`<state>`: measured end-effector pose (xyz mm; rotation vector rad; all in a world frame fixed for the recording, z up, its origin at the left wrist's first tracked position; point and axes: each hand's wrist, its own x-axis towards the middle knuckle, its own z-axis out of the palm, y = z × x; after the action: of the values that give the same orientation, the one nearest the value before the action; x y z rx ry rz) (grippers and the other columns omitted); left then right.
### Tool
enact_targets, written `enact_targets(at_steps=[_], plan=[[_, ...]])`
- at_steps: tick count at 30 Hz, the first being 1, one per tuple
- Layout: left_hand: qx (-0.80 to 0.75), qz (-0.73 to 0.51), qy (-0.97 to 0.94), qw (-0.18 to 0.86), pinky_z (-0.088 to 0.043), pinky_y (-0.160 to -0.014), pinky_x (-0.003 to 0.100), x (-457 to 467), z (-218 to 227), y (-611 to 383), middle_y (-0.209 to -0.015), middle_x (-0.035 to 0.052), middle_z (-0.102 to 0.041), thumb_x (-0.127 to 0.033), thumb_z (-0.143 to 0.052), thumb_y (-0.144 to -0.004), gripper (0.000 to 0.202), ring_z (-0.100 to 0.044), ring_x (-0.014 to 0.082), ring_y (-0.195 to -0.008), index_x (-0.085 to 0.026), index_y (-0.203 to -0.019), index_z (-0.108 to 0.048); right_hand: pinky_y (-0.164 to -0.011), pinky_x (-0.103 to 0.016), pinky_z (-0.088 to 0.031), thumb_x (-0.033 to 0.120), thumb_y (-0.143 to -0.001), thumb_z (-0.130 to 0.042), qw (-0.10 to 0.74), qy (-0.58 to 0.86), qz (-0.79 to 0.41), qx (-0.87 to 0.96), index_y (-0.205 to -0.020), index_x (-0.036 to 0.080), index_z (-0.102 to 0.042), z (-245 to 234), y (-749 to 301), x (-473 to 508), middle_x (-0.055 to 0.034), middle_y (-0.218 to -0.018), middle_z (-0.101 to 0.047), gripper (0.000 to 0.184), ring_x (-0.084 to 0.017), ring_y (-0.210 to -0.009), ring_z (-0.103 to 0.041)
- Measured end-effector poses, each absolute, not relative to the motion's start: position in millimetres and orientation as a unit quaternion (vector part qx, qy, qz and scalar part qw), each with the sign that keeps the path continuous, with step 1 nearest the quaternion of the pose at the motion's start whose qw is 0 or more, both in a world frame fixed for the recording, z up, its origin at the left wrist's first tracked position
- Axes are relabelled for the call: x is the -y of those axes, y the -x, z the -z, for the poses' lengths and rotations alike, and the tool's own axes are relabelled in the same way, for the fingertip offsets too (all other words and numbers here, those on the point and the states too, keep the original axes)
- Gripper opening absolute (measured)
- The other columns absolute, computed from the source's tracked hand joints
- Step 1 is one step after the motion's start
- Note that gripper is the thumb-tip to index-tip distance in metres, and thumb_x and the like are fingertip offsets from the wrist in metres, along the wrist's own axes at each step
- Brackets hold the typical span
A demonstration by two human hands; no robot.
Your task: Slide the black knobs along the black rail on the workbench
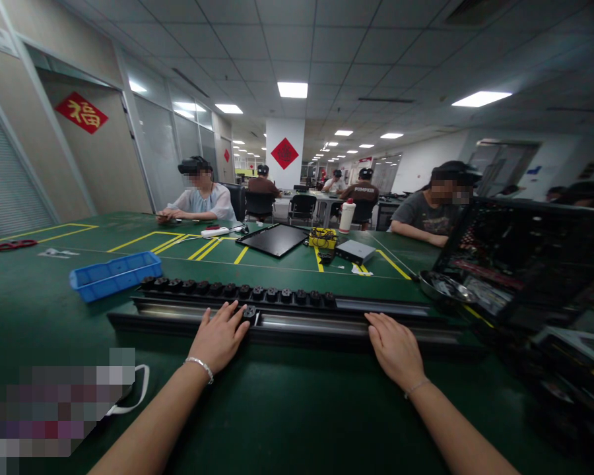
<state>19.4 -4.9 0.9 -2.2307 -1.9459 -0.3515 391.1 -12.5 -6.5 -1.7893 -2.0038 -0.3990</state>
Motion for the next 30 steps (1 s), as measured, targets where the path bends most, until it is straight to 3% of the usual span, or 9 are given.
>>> enact_targets(at_steps=[30], plan=[[0.656,0.113,0.743,0.072,-0.022,-0.102,0.049,6.2,-3.8,-22.4,-0.138,0.0062,-0.038,-0.044,-0.025,-0.086,0.048,-0.031,0.0247,-0.128,-0.027,-0.128,-0.043,-0.091,-0.039,-0.033,0.035,-0.088,-0.025,0.204,0.654,0.130,0.717,-0.118,0.023,-0.053,4.3,-389.8,13.8,-0.0041,-0.120,-0.056,0.043,-0.020,-0.115,-0.045]])
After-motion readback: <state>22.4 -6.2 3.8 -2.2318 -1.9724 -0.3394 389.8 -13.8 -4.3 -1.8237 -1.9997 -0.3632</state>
